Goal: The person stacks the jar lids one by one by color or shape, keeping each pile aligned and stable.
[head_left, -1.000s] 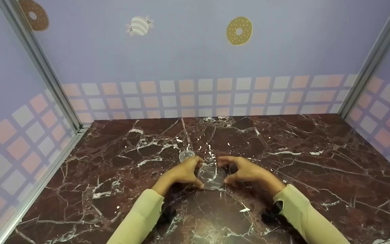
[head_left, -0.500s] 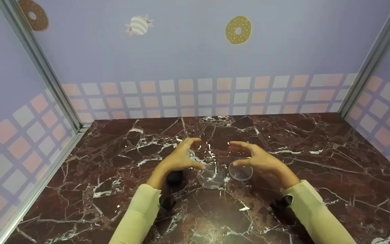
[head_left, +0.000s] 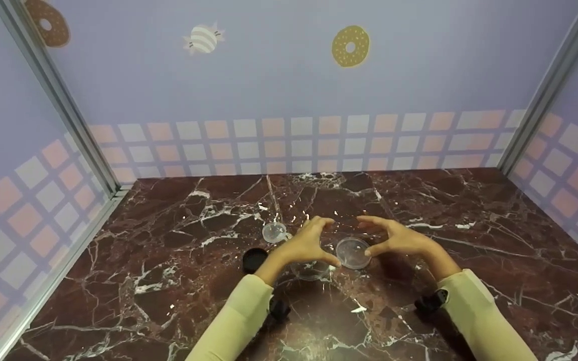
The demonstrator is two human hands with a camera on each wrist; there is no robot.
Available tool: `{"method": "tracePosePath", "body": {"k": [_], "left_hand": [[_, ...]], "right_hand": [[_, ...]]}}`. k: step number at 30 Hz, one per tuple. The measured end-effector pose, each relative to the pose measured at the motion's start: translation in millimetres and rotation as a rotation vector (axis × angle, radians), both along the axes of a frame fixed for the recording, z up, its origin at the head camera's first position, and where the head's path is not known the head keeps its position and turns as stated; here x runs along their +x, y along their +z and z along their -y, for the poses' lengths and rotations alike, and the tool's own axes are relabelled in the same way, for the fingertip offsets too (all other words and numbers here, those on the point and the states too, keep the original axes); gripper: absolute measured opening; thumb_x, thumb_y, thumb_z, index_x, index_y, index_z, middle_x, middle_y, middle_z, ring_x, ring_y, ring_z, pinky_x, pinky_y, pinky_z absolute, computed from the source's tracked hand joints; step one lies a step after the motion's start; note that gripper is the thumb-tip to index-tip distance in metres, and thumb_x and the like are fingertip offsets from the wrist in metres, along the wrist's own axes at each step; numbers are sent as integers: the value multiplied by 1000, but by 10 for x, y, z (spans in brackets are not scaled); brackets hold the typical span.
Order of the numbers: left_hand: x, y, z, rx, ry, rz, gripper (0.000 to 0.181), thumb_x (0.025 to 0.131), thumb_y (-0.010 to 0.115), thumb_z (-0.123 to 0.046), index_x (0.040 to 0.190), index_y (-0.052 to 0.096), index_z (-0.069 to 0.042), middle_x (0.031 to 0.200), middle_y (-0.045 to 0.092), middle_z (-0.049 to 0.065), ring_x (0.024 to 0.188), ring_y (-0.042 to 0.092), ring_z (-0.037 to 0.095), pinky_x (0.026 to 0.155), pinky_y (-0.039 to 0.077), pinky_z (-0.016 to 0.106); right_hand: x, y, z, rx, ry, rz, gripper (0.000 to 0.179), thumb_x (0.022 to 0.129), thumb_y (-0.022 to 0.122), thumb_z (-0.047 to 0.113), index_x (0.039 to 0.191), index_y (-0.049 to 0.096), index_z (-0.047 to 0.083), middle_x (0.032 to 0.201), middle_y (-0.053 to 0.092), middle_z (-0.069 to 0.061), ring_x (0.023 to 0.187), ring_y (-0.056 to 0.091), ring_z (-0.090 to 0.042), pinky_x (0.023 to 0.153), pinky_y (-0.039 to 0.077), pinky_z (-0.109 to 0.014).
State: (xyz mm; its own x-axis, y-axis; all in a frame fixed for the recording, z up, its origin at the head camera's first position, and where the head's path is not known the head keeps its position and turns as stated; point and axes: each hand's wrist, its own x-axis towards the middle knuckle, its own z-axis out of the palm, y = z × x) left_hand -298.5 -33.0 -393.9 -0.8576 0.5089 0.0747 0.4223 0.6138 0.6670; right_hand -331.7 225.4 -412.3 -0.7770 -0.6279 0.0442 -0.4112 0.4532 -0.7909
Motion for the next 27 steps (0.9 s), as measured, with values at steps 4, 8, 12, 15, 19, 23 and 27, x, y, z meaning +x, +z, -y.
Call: {"method": "tracePosePath", "body": {"k": [4, 8, 12, 15, 19, 23, 27], "left_hand": [[-19, -69, -108, -41, 21, -9, 94, 65, 90, -27, 141, 43, 1, 135, 50, 17, 127, 43, 32, 112, 31, 50], [-39, -135, -188, -91, 48, -19, 94, 62, 91, -30, 139, 45, 0, 131, 51, 15, 124, 42, 29, 109, 29, 46], [-59, -167, -250, -161, 64, -63, 92, 61, 92, -30, 136, 48, 0, 126, 52, 12, 118, 41, 27, 104, 29, 41], [-90, -192, -269, -164, 55, -71, 87, 62, 91, -29, 133, 51, 0, 124, 54, 13, 113, 42, 25, 101, 28, 39], [-136, -247, -248, -134, 40, -28, 79, 62, 91, -28, 127, 55, -1, 121, 58, 12, 103, 42, 20, 94, 27, 33], [-180, -291, -215, -109, 31, -4, 74, 62, 91, -28, 123, 59, -1, 118, 64, 12, 100, 45, 19, 89, 27, 30], [-208, -315, -206, -76, 26, 10, 69, 63, 91, -24, 120, 62, 0, 115, 69, 12, 99, 48, 20, 90, 28, 32]], "right_hand": [[-24, -27, -61, 48, 17, 14, 87, 79, 77, 20, 148, 30, -5, 143, 44, -32, 126, 48, -49, 105, 40, -61], [-35, -66, -102, 95, 31, 40, 87, 78, 78, 19, 147, 31, -6, 142, 45, -31, 122, 51, -46, 103, 43, -58], [-53, -104, -133, 118, 43, 73, 85, 78, 78, 18, 145, 34, -8, 139, 49, -31, 116, 54, -41, 100, 47, -52], [-78, -133, -161, 114, 55, 86, 81, 78, 79, 16, 143, 37, -9, 134, 52, -31, 111, 56, -35, 97, 48, -44], [-105, -174, -172, 109, 54, 92, 77, 77, 80, 16, 140, 43, -8, 123, 56, -29, 104, 55, -26, 91, 48, -34], [-118, -202, -156, 110, 39, 89, 73, 75, 81, 14, 137, 48, -7, 120, 57, -27, 98, 54, -20, 85, 48, -29], [-117, -224, -140, 109, 11, 97, 69, 74, 82, 12, 133, 52, -5, 117, 58, -25, 94, 53, -18, 86, 45, -30]]}}
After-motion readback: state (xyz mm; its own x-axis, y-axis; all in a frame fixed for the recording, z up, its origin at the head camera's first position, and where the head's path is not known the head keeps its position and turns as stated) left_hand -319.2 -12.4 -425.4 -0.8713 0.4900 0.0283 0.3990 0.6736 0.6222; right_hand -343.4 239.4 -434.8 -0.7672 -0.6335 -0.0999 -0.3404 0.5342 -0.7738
